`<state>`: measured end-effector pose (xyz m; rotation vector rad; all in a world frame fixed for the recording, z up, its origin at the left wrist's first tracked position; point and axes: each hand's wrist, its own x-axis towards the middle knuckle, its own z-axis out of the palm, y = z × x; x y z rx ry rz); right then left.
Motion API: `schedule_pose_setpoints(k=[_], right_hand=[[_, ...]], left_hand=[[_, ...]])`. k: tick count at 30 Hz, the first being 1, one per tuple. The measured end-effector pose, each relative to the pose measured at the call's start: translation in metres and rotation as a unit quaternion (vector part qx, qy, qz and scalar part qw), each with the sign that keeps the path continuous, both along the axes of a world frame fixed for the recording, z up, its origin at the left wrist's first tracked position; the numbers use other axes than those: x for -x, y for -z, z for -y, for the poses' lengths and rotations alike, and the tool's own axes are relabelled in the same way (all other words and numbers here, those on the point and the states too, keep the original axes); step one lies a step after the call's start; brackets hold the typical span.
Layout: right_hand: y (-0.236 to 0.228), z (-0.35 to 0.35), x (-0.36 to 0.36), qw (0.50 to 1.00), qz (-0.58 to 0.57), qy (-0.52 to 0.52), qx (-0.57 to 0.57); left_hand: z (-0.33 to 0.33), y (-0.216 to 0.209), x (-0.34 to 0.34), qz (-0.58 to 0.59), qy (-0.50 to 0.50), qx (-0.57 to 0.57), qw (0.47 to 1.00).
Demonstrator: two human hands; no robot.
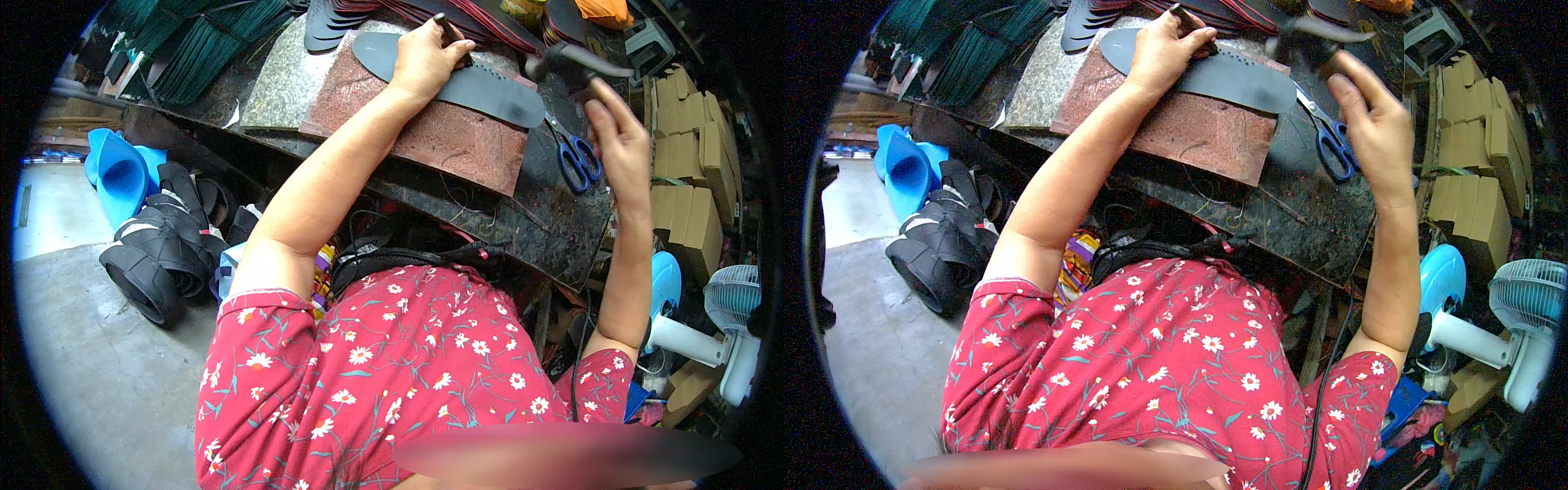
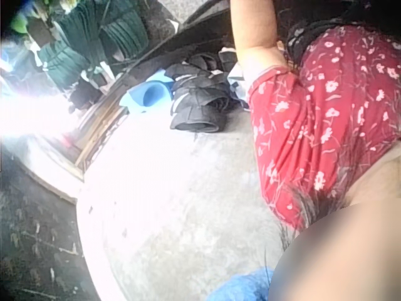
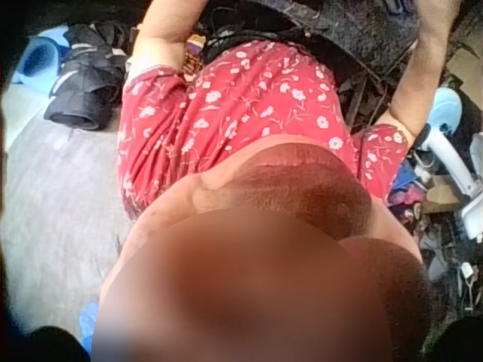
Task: The person repeatedly hammers a black shoe sole or insole on a wooden block. They hold the sole with the left hand and strike it with a hammer in the right hand, occasionally repositioning the sole on the block.
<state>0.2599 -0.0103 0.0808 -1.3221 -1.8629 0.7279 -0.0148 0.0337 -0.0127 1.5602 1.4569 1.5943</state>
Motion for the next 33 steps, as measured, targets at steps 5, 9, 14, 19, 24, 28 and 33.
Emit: schedule_pose_setpoints(k=[5, 9, 14, 19, 24, 28, 33], right_hand=[[-0.033, 0.016, 0.017, 0.965, -0.137, -0.075, -0.212], [0.000, 0.004, 0.030, 0.980, 0.155, -0.010, -0.125], [0.017, -0.005, -0.003, 0.988, 0.123, 0.020, -0.095], [-0.031, 0.016, -0.002, 0.988, -0.026, -0.015, -0.150], [-0.039, 0.029, 0.019, 0.953, -0.064, -0.025, -0.296], [0.005, 0.003, 0.015, 0.987, 0.108, -0.021, -0.119], [0.009, -0.001, -0.007, 0.995, -0.009, -0.013, -0.102]], left_hand=[[0.004, -0.002, -0.014, -0.255, -0.064, -0.157, 0.952], [0.004, -0.001, -0.020, -0.321, -0.054, -0.158, 0.932], [-0.009, 0.004, -0.005, 0.206, 0.072, 0.077, 0.973], [-0.009, 0.008, -0.007, 0.029, 0.032, 0.011, 0.999], [-0.003, -0.003, -0.015, -0.236, -0.001, -0.114, 0.965], [0.002, -0.003, -0.025, -0.332, -0.007, -0.149, 0.932], [-0.006, 0.004, -0.016, 0.167, 0.094, 0.047, 0.980]])
